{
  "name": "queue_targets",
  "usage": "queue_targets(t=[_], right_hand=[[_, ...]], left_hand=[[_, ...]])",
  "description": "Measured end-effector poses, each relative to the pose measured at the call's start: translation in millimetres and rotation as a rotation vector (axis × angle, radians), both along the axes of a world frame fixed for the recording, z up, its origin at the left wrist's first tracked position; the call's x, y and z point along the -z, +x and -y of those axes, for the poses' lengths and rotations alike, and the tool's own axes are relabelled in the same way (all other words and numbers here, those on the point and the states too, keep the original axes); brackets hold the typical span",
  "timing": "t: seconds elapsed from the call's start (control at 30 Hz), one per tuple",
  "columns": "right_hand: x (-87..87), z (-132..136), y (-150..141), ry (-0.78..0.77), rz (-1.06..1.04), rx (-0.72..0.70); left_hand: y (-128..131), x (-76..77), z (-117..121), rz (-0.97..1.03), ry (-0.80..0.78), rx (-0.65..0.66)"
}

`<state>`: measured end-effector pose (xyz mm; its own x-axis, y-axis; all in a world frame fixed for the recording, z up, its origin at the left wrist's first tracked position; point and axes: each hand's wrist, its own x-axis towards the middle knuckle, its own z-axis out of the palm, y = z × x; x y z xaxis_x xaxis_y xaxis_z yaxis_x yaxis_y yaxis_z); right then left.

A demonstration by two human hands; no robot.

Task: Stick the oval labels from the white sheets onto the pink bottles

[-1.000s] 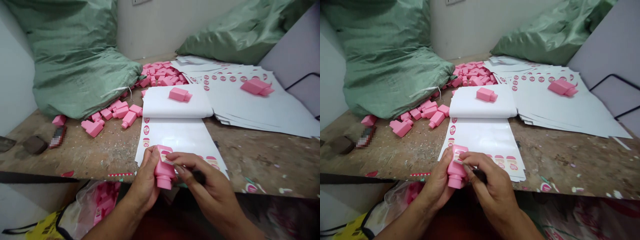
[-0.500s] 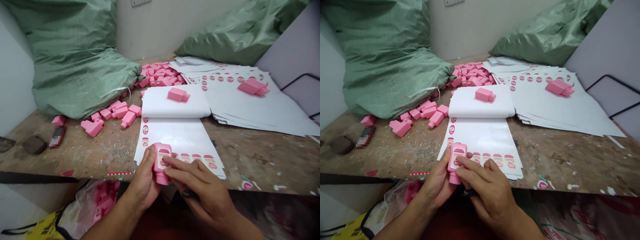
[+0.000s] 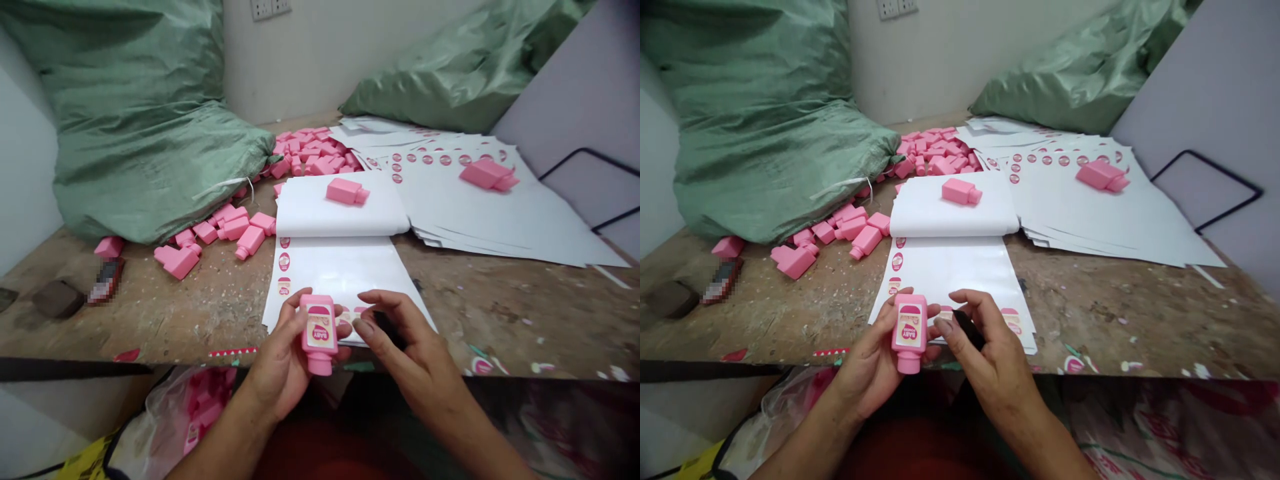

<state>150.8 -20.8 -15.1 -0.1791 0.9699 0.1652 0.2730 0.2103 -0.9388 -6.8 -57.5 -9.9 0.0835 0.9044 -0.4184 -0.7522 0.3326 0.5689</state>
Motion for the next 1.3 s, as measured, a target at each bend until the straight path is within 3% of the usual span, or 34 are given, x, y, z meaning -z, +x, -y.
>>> queue_targets(t=[0.27, 0.37, 0.47, 0.6, 0.8, 0.9, 1.07, 1.3], right_hand=[[-7.5, -5.5, -2.2, -0.118, 0.017, -0.129], [-7.1, -7.9, -9.5, -0.183, 0.078, -0.108], [-8.1, -10.7, -18.5, -0.154, 0.167, -0.100], [-8.5, -16.2, -26.7, -0.138, 0.079, -0.183], [-0.9, -26.9, -26.7, -0.134, 0.010, -0.124], [-3.2, -27.3, -23.1, -0.136, -0.022, -0.167], [-7.4, -22.8, -21.3, -0.054, 0.156, -0.237], [1.0, -25.3, -21.3, -0.258, -0.041, -0.243]], left_hand=[[-0.4, -0.7, 5.0, -0.011, 0.055, 0.074], [0.7, 0.2, 6.6, -0.034, 0.099, 0.116], [1.2, 3.7, 7.7, -0.157, 0.106, 0.153], [1.0, 8.8, 9.0, -0.309, 0.122, 0.146], [4.3, 6.6, 8.8, -0.174, 0.106, 0.152], [4.1, 3.8, 7.4, -0.099, 0.090, 0.156], [3.1, 1.8, 8.9, -0.143, 0.125, 0.142], [-3.8, 7.9, 10.5, -0.048, -0.017, 0.089]])
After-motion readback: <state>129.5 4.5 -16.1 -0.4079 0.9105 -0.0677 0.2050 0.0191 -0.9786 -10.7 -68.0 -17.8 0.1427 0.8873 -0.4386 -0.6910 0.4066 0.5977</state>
